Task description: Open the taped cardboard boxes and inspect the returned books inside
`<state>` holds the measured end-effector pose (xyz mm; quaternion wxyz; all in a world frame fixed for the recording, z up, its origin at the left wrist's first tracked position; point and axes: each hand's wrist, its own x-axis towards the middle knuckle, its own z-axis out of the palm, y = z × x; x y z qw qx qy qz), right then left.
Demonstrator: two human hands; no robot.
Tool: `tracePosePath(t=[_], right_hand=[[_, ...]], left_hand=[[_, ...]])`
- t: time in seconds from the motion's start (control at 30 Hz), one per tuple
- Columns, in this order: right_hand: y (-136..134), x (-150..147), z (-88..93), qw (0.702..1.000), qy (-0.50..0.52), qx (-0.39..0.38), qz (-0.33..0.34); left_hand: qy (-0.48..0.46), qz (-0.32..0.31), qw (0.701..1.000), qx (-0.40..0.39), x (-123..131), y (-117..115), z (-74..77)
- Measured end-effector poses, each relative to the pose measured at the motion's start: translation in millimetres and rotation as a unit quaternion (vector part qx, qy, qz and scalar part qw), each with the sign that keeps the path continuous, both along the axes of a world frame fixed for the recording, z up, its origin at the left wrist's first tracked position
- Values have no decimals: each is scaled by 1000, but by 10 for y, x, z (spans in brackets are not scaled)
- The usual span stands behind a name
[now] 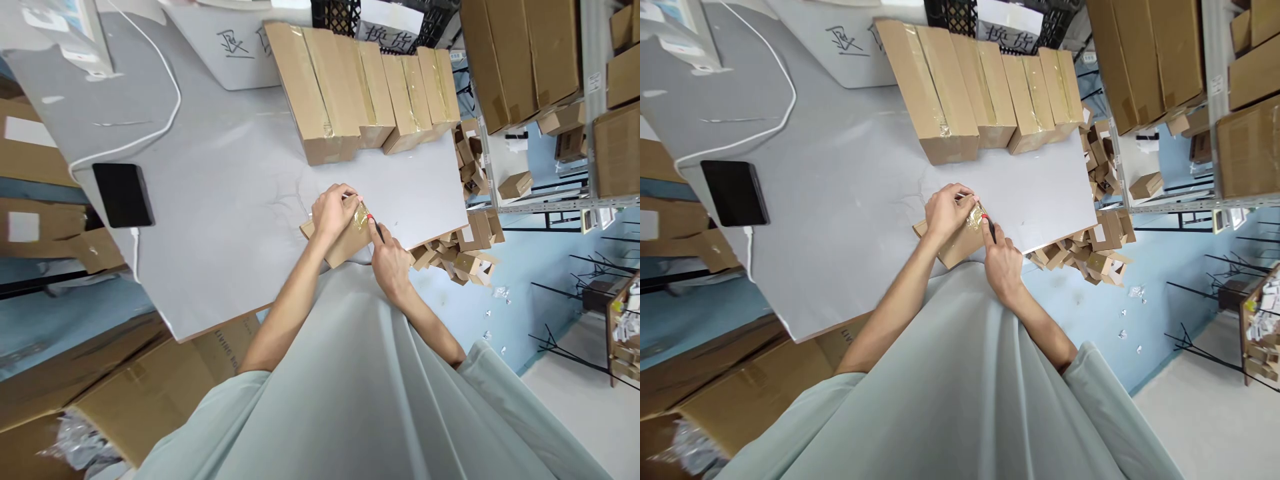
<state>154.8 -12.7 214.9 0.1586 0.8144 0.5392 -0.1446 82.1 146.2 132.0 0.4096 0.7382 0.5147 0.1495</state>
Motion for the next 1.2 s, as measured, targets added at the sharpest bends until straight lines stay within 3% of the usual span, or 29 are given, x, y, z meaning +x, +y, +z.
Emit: tracePosePath(t=[0.4,0.7,1.03,1.2], right_hand=[[77,5,-4,1000,22,-12,-5],[215,-71,249,997,32,-66,-21],[-189,73,364,994,32,-107,-18],[-418,337,358,997,57,-45,-23]], left_hand=[[-4,-10,1000,3,-9,2,-9],[5,0,1000,11,-1,-20,-33],[9,-5,1000,20,-11,-40,-45],[-10,-13,999,43,-40,-53,-85]])
